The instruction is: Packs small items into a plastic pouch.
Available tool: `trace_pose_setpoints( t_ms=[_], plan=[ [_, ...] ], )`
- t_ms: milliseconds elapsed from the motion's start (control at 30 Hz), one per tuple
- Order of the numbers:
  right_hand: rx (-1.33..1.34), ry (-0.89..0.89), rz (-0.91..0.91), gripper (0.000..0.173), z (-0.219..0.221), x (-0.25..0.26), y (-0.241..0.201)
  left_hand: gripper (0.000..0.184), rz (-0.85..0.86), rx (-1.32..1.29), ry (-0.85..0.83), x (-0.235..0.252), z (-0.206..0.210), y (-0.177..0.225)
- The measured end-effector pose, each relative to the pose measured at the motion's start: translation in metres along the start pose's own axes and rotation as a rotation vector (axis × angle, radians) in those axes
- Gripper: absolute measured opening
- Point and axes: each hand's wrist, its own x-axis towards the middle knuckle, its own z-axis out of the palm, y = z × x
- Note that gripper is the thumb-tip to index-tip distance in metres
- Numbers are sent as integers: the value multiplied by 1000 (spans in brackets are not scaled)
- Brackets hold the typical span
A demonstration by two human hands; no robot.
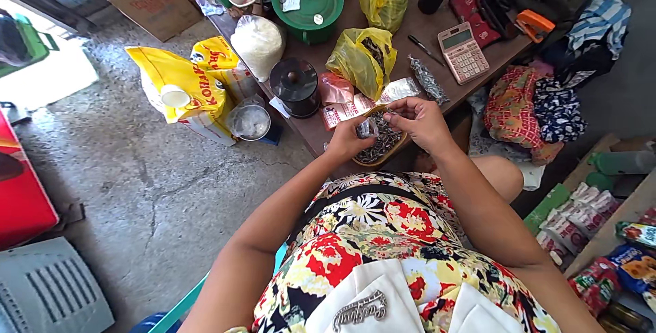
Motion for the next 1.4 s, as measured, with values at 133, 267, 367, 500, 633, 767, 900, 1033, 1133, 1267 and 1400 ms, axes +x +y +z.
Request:
trace_pose_setpoints(
  t_ms=[133,267,367,500,633,767,900,1033,1133,1267,1400],
  plan=[
    [15,30,-46,21,21,0,9,22,-20,5,-3,-1,-1,0],
    [-3,63,-111,20,34,-1,18,22,-28,3,-6,-2,-1,1],
    [-68,23,-133,21,35,-4,18,23,-28,-14,-5,-2,-1,2],
    [-167,-42,-139,30,26,-11,9,25,-20,-48,10,-3,-2,1],
    [-212,-62,-168,24,20,-14,6,21,-23,-46,10,-3,-3,0],
    [-326,-80,-218,22,17,-18,6,20,-29,-45,6,-4,-3,1],
    [-382,-71,-229,23,16,-20,5,21,-32,-48,22,-5,-4,2],
    [-400,-117,-253,27,19,-19,-2,21,-12,-51,4,-5,-3,3],
    [-482,-163,-334,25,21,-17,-4,21,5,-47,-8,-6,-2,1],
    [-634,-125,-426,21,23,-17,-5,22,-7,-34,-9,-7,-3,5],
    [-788,-115,-410,22,21,-17,-7,25,4,-18,4,-8,-5,5]
  ],
)
